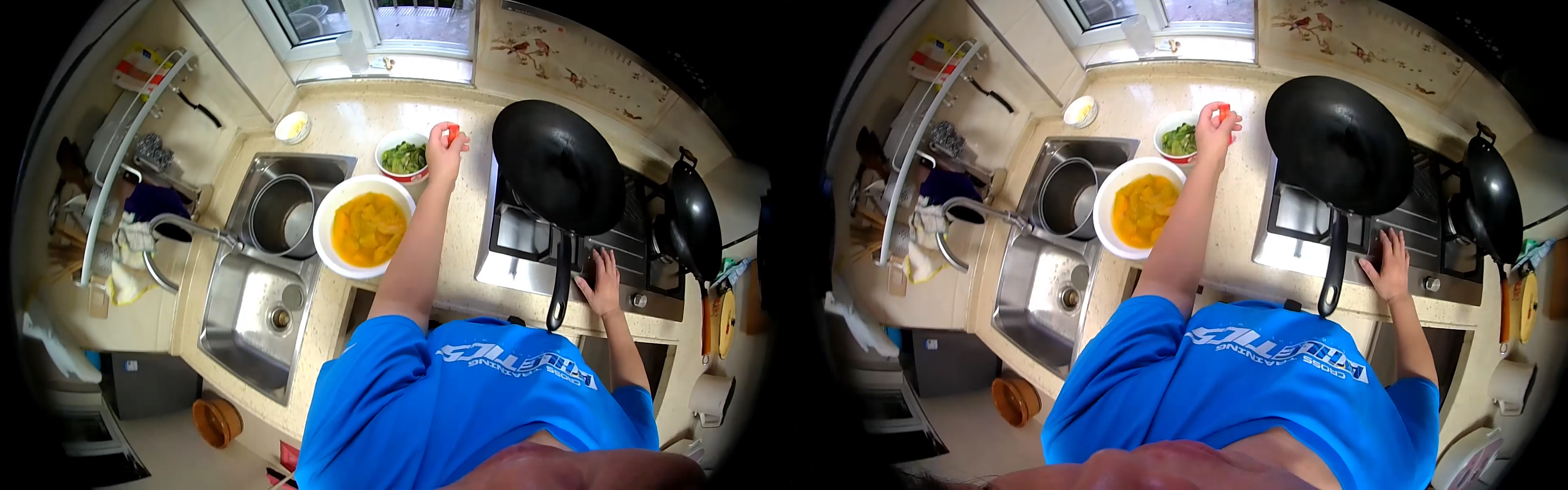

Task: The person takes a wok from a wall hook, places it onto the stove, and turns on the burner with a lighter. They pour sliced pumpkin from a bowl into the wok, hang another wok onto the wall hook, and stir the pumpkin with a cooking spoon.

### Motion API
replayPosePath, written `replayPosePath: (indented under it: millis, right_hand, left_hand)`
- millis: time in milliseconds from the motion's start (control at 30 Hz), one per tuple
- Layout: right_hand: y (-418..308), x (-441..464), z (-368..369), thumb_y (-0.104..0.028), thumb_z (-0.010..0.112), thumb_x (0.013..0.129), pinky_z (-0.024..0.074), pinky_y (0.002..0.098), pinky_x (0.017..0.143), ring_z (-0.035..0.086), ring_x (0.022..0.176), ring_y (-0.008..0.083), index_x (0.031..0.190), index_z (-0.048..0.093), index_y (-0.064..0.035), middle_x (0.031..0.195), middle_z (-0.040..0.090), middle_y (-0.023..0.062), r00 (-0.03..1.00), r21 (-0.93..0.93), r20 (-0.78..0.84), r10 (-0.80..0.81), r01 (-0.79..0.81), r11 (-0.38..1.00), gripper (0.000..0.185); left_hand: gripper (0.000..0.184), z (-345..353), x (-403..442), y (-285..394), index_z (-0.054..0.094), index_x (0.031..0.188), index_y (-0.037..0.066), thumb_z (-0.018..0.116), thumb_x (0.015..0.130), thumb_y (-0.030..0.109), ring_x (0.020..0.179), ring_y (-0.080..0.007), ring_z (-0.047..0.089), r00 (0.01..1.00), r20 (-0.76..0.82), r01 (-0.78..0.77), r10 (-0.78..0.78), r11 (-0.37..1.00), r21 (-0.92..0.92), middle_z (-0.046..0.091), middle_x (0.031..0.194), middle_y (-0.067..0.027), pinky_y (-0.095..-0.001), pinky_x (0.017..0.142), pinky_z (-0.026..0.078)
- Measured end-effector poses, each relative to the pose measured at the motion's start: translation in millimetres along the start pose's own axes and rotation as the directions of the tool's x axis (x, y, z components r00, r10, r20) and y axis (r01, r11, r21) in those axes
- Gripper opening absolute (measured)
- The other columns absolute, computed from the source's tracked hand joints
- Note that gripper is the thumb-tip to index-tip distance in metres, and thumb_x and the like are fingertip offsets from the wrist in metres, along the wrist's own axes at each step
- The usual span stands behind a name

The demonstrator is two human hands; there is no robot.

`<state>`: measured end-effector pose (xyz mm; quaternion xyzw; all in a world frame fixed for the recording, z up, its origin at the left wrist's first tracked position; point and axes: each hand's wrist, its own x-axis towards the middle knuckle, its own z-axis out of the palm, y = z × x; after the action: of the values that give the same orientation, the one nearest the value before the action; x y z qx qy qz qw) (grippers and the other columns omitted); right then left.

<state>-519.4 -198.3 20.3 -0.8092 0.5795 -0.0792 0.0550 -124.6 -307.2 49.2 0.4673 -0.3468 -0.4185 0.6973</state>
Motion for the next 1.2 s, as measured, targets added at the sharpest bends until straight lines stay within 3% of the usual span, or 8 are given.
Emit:
replayPosePath:
  millis: [133,200,467,567,667,800,967,1200]
  right_hand:
    - [5,-2,6,-0.048,0.056,0.072,0.0196,0.0467,0.100,0.018,0.127,0.0344,0.126,0.035,-0.0035,0.133,0.028,0.0161,0.999,0.030,-0.013,-0.052,0.052,0.998,0.073]
    - [10,-2,12,-0.048,0.057,0.072,0.0202,0.0458,0.100,0.019,0.126,0.0343,0.125,0.035,-0.0034,0.133,0.029,0.0161,0.995,0.021,-0.069,-0.067,0.069,0.997,0.073]
    - [14,-4,16,-0.048,0.057,0.072,0.0238,0.0449,0.098,0.025,0.124,0.0345,0.124,0.037,-0.0024,0.130,0.034,0.0175,0.982,0.006,-0.151,-0.112,0.114,0.993,0.072]
    - [16,-5,17,-0.049,0.057,0.072,0.0237,0.0453,0.098,0.024,0.124,0.0342,0.124,0.037,-0.0030,0.130,0.033,0.0176,0.984,0.011,-0.149,-0.099,0.102,0.995,0.072]
    - [19,-5,20,-0.049,0.057,0.072,0.0236,0.0460,0.098,0.025,0.123,0.0345,0.125,0.036,-0.0035,0.130,0.033,0.0178,0.983,0.018,-0.155,-0.093,0.097,0.995,0.073]
    - [15,-5,12,-0.054,0.054,0.072,0.0206,0.0510,0.098,0.018,0.127,0.0341,0.126,0.035,-0.0056,0.133,0.029,0.0174,0.999,0.019,-0.037,-0.001,0.002,1.000,0.075]
    - [3,-1,6,-0.057,0.054,0.070,0.0203,0.0521,0.099,0.016,0.128,0.0325,0.127,0.035,-0.0052,0.133,0.029,0.0163,0.999,0.014,0.034,0.002,-0.003,1.000,0.079]
    - [-3,-2,12,-0.060,0.055,0.067,0.0214,0.0500,0.099,0.020,0.127,0.0299,0.126,0.035,-0.0041,0.132,0.032,0.0149,1.000,-0.113,-0.007,-0.002,0.001,0.994,0.084]
  left_hand:
    - [0.021,-1,-66,10,0.045,0.100,0.008,0.054,0.082,0.012,0.067,-0.0091,0.054,0.998,-0.008,0.059,-0.061,0.986,-0.155,0.059,0.080,-0.0043,-0.0217,0.056,0.041]
    - [0.017,-9,-87,0,0.049,0.095,0.005,0.055,0.082,0.013,0.066,-0.0077,0.052,0.996,0.030,-0.084,0.082,0.994,0.071,0.058,0.077,-0.0025,-0.0210,0.058,0.042]
    - [0.011,-24,-188,-22,0.048,0.082,0.002,0.058,0.079,0.006,0.070,-0.0142,0.059,0.967,-0.021,0.254,-0.254,0.953,0.168,0.056,0.074,-0.0061,-0.0228,0.060,0.049]
    - [0.013,-40,-214,-42,0.048,0.091,-0.005,0.052,0.082,0.002,0.080,-0.0214,0.057,0.853,0.066,0.513,-0.518,0.808,-0.289,0.054,0.089,-0.0133,-0.0289,0.075,0.050]
    - [0.017,-35,-236,-27,0.048,0.098,-0.002,0.051,0.083,0.005,0.088,-0.0197,0.055,0.806,0.236,0.588,-0.542,0.696,-0.411,0.054,0.090,-0.0105,-0.0333,0.083,0.046]
    - [0.015,-31,-253,-26,0.050,0.099,0.003,0.050,0.084,0.008,0.090,-0.0171,0.053,0.798,0.387,0.600,-0.462,0.672,-0.434,0.055,0.091,-0.0064,-0.0344,0.085,0.044]
    - [0.015,-20,-255,-27,0.051,0.098,0.011,0.052,0.084,0.013,0.088,-0.0109,0.053,0.892,0.141,0.405,-0.430,0.897,0.178,0.056,0.086,-0.0009,-0.0233,0.068,0.040]
    - [0.008,-20,-247,-31,0.049,0.084,0.007,0.050,0.084,0.015,0.065,-0.0050,0.045,0.938,0.140,0.316,-0.317,0.948,0.033,0.053,0.073,0.0006,-0.0187,0.055,0.032]
